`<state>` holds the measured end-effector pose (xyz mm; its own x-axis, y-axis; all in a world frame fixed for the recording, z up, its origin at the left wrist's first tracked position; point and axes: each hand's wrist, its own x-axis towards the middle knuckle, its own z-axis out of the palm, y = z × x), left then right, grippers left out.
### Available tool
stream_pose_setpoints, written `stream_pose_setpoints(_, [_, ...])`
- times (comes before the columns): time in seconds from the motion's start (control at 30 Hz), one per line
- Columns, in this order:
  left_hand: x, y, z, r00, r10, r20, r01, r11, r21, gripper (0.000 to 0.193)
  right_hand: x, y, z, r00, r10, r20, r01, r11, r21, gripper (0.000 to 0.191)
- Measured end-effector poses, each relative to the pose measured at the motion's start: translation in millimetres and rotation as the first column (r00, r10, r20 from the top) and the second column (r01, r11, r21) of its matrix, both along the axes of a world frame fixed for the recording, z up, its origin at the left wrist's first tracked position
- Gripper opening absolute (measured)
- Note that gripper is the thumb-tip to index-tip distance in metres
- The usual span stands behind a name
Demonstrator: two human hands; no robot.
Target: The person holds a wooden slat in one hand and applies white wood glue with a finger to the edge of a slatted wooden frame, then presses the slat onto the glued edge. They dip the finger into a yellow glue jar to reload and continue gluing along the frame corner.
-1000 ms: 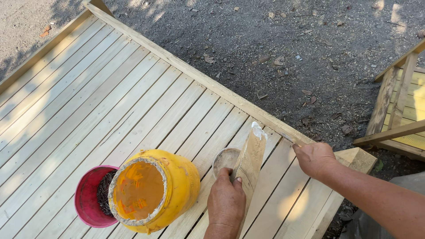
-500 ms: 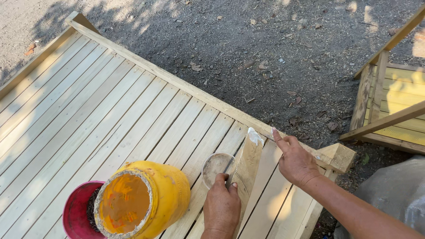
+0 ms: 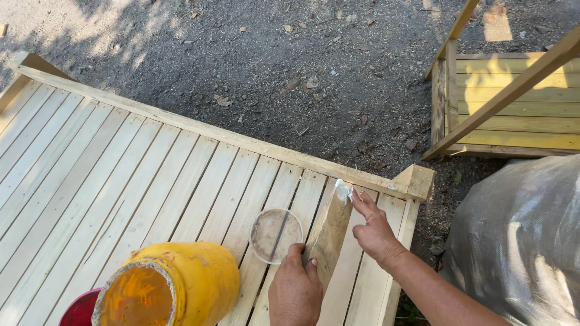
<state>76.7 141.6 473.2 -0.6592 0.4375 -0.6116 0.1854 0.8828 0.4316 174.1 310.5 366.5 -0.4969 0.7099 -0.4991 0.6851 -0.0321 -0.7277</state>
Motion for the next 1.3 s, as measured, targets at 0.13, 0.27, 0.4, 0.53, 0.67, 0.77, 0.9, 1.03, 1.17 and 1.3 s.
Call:
stream_pose_setpoints(0.13, [10.6, 9.1, 4.4, 0.996, -0.044, 0.080, 0.052, 0.995, -0.091, 0.038, 21.8, 0.5, 5.7, 0.995, -0.060, -0.074, 0.055, 0.996, -0.069, 0.097])
stream_pose_setpoints(0.27, [14.9, 12.5, 8.3, 0.994, -0.061, 0.094, 0.071, 0.991, -0.114, 0.037, 58.2, 19.0, -6.3, 0.939, -0.231, -0.253, 0.236, 0.972, -0.013, 0.087])
stream_pose_setpoints(0.4, [14.4, 9.6, 14.4, 0.994, -0.071, 0.083, 0.081, 0.989, -0.121, 0.038, 92.7, 51.5, -28.9, 0.957, -0.285, -0.063, 0.291, 0.925, 0.243, 0.085])
stream_pose_setpoints(0.53, [15.8, 10.4, 21.3, 0.994, -0.072, 0.079, 0.081, 0.991, -0.109, 0.038, 107.8, 74.3, -53.5, 0.956, -0.272, 0.110, 0.229, 0.927, 0.296, 0.083])
stream_pose_setpoints(0.67, [16.8, 9.9, 25.8, 0.993, -0.072, 0.093, 0.082, 0.992, -0.099, 0.038, 114.3, 84.0, -67.6, 0.960, -0.227, 0.162, 0.176, 0.944, 0.279, 0.080])
stream_pose_setpoints(0.77, [15.0, 8.8, 27.1, 0.994, -0.073, 0.080, 0.078, 0.995, -0.064, 0.039, 117.6, 87.2, -70.5, 0.921, -0.179, 0.346, 0.076, 0.954, 0.291, 0.079])
stream_pose_setpoints(0.9, [14.8, 8.7, 29.8, 0.995, -0.083, 0.062, 0.084, 0.996, -0.015, 0.038, 118.0, 88.7, -69.9, 0.903, -0.105, 0.416, -0.062, 0.928, 0.367, 0.086])
stream_pose_setpoints(1.03, [16.3, 15.3, 37.2, 0.994, -0.105, 0.043, 0.105, 0.994, 0.003, 0.037, 106.3, 79.9, -69.0, 0.841, -0.076, 0.536, -0.196, 0.880, 0.433, 0.098])
stream_pose_setpoints(1.17, [18.3, 25.7, 46.0, 0.989, -0.097, 0.111, 0.106, 0.991, -0.080, 0.036, 92.2, 71.2, -63.7, 0.828, -0.109, 0.550, -0.217, 0.842, 0.494, 0.099])
stream_pose_setpoints(1.3, [19.9, 27.9, 51.4, 0.990, -0.084, 0.115, 0.091, 0.994, -0.061, 0.036, 90.2, 72.7, -57.6, 0.838, -0.096, 0.537, -0.131, 0.921, 0.367, 0.093])
